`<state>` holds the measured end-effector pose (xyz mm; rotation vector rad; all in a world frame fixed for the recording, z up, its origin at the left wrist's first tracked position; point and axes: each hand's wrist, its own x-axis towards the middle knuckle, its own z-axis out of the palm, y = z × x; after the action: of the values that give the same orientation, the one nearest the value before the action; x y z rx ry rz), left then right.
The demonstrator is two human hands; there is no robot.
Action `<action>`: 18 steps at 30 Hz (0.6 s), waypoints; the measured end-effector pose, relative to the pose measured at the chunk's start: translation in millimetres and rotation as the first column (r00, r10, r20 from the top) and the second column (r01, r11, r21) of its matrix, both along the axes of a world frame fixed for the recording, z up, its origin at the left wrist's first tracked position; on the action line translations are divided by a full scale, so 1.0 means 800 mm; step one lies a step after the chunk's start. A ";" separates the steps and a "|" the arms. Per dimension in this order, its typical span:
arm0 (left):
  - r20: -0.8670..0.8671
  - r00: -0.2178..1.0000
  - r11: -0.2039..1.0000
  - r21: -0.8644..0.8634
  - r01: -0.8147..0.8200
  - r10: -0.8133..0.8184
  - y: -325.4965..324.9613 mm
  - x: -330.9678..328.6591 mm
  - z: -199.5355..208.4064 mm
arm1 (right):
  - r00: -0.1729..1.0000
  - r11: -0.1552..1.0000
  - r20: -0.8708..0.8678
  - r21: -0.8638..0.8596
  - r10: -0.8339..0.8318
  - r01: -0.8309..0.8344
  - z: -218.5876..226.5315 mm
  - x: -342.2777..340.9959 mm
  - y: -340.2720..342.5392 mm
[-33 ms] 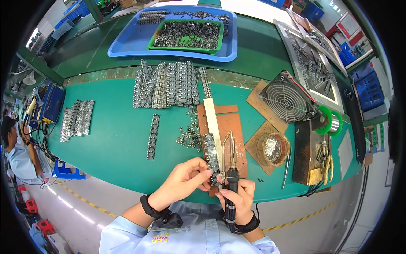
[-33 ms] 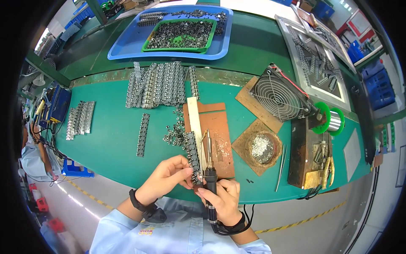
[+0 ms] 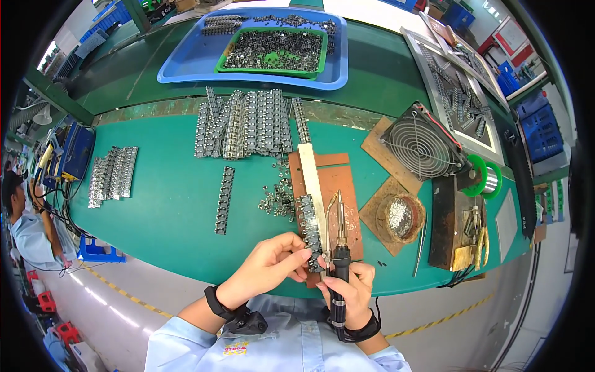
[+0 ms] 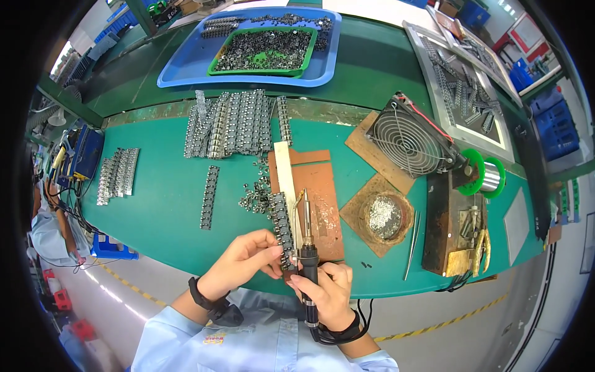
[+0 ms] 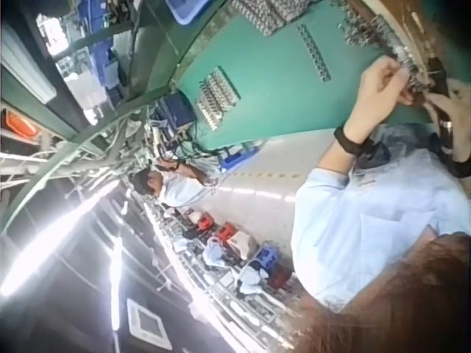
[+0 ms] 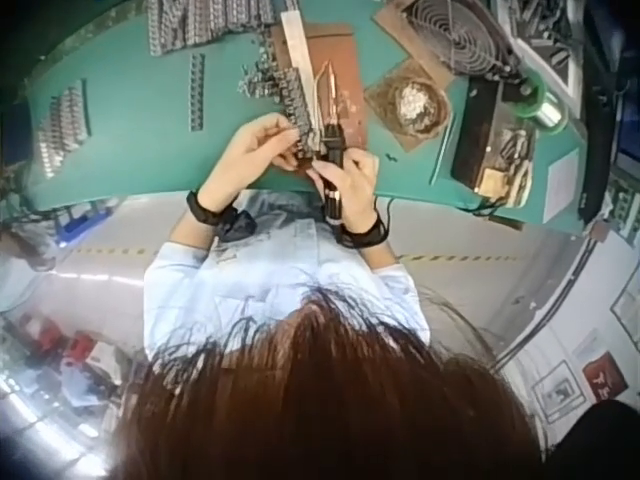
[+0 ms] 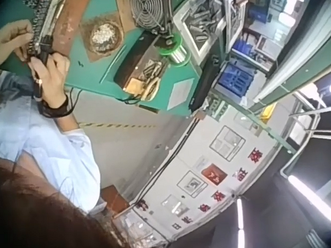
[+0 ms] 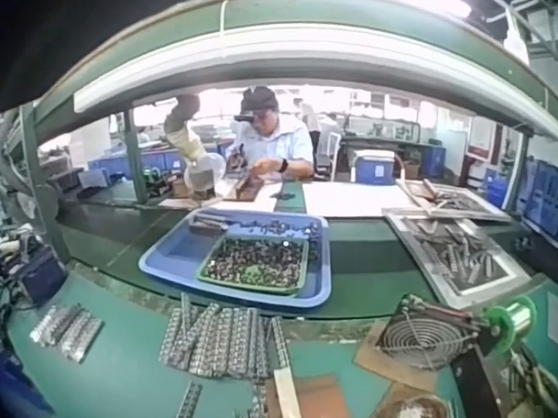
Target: The person picks up a small metal component by hand and places it onto a circuit board strip. They then use a soldering iron to fuse the component to the strip, repeating this process for several components.
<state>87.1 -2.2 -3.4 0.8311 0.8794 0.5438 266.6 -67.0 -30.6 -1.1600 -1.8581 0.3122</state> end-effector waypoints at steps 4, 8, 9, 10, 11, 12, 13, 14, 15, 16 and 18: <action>0.006 0.999 0.996 -0.070 0.052 -0.052 -0.007 -0.005 0.005 | 0.994 0.997 -0.105 -0.074 -0.017 0.009 0.002 0.002 -0.004; 0.058 0.994 0.995 -0.049 0.092 -0.089 -0.007 -0.006 0.001 | 0.938 0.981 -0.339 -0.192 -0.069 0.003 0.007 0.016 -0.019; 0.079 0.992 0.994 -0.032 0.102 -0.100 -0.009 -0.007 0.000 | 0.928 0.984 -0.357 -0.172 -0.104 0.044 0.013 0.023 -0.025; 0.084 0.992 0.995 -0.034 0.096 -0.093 -0.009 -0.008 -0.001 | 0.917 0.985 -0.375 -0.150 -0.137 0.086 0.018 0.031 -0.030; 0.084 0.992 0.994 -0.040 0.102 -0.099 -0.008 -0.011 -0.001 | 0.920 0.985 -0.370 -0.152 -0.132 0.080 0.026 0.039 -0.034; 0.083 0.991 0.993 -0.046 0.107 -0.103 -0.008 -0.013 -0.001 | 0.942 0.980 -0.314 -0.189 -0.120 0.062 0.036 0.048 -0.038; 0.084 0.990 0.992 -0.054 0.117 -0.112 -0.007 -0.012 -0.002 | 0.960 0.972 -0.256 -0.228 -0.110 0.051 0.046 0.056 -0.042; 0.089 0.990 0.992 -0.058 0.113 -0.108 -0.007 -0.011 -0.003 | 0.975 0.963 -0.198 -0.267 -0.097 0.041 0.052 0.063 -0.045; 0.091 0.991 0.992 -0.063 0.106 -0.100 -0.007 -0.011 -0.002 | 0.976 0.961 -0.194 -0.274 -0.097 0.041 0.054 0.067 -0.048; 0.092 0.992 0.993 -0.067 0.098 -0.092 -0.007 -0.011 -0.002 | 0.980 0.959 -0.188 -0.282 -0.072 0.016 0.056 0.071 -0.050; 0.092 0.992 0.993 -0.080 0.088 -0.080 -0.007 -0.011 -0.002 | 0.984 0.954 -0.179 -0.297 -0.020 -0.035 0.058 0.075 -0.053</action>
<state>78.5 -7.8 -5.2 0.7587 0.7770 0.4637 327.0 -109.1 15.5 -1.2805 -1.6934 0.7007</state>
